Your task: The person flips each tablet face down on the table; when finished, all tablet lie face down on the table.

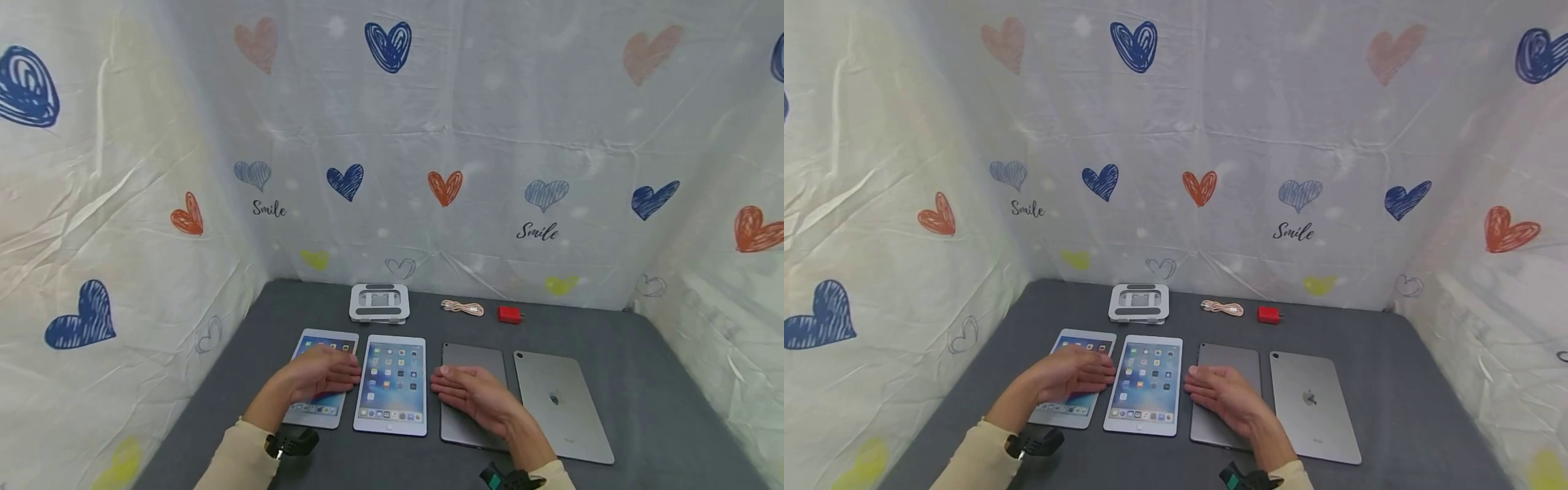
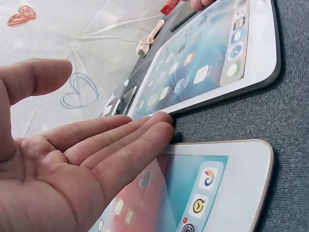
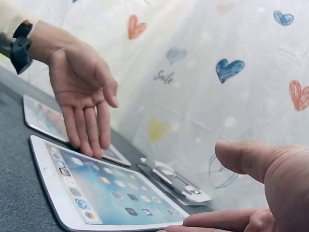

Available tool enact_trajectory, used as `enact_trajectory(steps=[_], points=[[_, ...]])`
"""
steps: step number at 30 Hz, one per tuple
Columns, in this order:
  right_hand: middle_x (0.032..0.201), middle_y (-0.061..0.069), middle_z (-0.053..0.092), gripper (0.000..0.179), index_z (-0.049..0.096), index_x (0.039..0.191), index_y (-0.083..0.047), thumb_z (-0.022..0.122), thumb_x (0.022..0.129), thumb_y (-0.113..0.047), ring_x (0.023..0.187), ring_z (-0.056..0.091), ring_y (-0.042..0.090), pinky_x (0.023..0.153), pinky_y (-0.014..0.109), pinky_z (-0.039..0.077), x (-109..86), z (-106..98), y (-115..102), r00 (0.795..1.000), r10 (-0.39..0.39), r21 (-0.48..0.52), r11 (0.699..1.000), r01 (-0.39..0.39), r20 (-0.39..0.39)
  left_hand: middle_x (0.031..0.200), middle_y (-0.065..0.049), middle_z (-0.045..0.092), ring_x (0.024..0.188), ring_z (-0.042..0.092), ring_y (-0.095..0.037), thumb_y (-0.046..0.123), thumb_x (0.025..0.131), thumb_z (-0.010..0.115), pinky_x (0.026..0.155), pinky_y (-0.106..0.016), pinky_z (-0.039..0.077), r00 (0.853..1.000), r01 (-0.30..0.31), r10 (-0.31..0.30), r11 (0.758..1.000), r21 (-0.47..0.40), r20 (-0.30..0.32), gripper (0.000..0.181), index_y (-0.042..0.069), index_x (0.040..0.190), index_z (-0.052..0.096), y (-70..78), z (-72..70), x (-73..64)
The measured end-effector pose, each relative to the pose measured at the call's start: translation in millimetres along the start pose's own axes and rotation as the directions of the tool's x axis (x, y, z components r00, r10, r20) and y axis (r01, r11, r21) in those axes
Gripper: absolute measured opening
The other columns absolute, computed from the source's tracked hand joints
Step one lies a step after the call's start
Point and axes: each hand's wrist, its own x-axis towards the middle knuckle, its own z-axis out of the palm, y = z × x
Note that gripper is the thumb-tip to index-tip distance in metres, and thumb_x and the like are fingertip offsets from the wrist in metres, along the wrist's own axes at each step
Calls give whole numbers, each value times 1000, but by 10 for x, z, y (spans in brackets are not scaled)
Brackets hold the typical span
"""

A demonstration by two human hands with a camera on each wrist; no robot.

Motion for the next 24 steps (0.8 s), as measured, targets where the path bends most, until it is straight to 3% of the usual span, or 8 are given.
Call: enact_trajectory(steps=[13,24], points=[[155,33,58,73,41,156,20,65,112,-33,144,63,36,120,43,54,26,61,-17,1000,8,-11,1000,-7,17,134,-25,74,122,75,-34,24,111,64,106,-46,64,1000,3,-2,1000,21,-27,47,-14,139,61,15,50,26],[153,32,57,61,42,155,18,46,117,-30,132,68,30,124,50,50,37,60,53,999,-10,77,997,13,-39,126,-23,76,114,77,-29,22,110,67,104,-44,65,998,-25,27,999,39,-50,42,-13,133,66,-21,145,46]])
